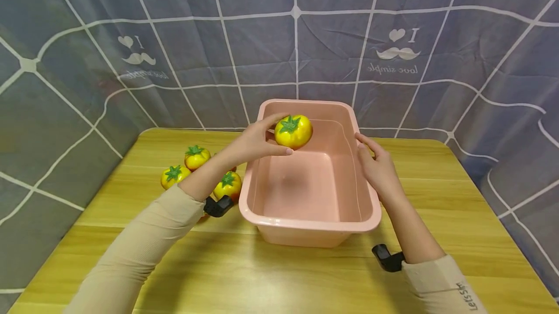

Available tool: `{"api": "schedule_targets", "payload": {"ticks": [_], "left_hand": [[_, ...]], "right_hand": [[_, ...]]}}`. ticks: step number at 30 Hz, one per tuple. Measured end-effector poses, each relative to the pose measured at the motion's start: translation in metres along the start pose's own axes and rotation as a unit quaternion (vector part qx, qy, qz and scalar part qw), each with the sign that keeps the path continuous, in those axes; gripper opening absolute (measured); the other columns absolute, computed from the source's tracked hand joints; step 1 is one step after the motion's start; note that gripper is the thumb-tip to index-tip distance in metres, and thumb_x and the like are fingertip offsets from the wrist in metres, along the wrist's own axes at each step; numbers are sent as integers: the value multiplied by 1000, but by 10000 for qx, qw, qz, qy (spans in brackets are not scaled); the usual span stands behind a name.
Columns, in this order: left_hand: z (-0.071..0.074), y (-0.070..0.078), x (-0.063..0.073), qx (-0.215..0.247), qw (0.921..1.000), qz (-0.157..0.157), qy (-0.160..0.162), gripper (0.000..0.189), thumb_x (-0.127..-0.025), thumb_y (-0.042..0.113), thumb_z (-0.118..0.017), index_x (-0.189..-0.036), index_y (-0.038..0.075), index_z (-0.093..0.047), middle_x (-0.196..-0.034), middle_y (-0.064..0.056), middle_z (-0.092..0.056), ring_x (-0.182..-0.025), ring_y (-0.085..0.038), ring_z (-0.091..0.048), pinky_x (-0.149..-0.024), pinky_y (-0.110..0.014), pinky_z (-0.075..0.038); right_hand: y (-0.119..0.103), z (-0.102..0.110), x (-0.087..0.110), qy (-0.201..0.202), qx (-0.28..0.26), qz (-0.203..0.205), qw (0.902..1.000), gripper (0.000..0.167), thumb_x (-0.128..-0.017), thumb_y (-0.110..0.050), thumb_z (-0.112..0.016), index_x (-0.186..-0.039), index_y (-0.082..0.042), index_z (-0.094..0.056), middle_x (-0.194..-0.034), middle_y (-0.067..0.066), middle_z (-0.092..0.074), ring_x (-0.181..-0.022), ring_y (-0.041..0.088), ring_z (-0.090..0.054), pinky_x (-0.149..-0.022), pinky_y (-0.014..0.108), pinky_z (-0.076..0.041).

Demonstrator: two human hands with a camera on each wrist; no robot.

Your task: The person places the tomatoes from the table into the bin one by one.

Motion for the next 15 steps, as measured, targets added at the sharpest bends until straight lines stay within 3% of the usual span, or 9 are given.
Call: {"api": "schedule_targets", "payload": {"ticks": [4,8,13,15], "left_hand": [[-15,3,-1,-1059,9933,-291,-368,80,-75,28,-79,-142,14,-38,-126,-3,-54,-101,-15,-54,-83,-24,-45],[-23,5,3,-2271,9702,-518,-663,81,-73,43,-77,-140,18,-41,-121,2,-59,-97,-15,-57,-81,-32,-42],[-27,4,5,-2721,9563,-641,-862,78,-72,53,-74,-137,20,-44,-120,5,-60,-97,-15,-58,-83,-36,-41],[-28,3,5,-2804,9532,-645,-928,79,-73,55,-72,-138,20,-43,-121,6,-59,-100,-16,-58,-85,-37,-40]], "right_hand": [[-1,0,0,19,-27,-3,10000,52,-100,-37,-36,-145,-10,-33,-145,21,-31,-112,32,-46,-69,11,-43],[-2,-1,0,46,61,-19,10000,53,-99,-39,-35,-144,-11,-35,-144,21,-33,-110,31,-47,-70,15,-44],[-2,1,0,65,142,-102,9998,55,-99,-42,-35,-145,-12,-34,-146,19,-31,-118,34,-41,-80,28,-42],[-1,2,0,73,164,-98,9998,54,-99,-41,-34,-145,-13,-35,-146,19,-32,-116,33,-42,-79,26,-42]]}}
Point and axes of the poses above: each hand's wrist, its own x-axis away from the middle knuckle, its own z-axis out of the back of the hand, y = z × x, the point moved 6 cm from there along -x, towards the middle knuckle
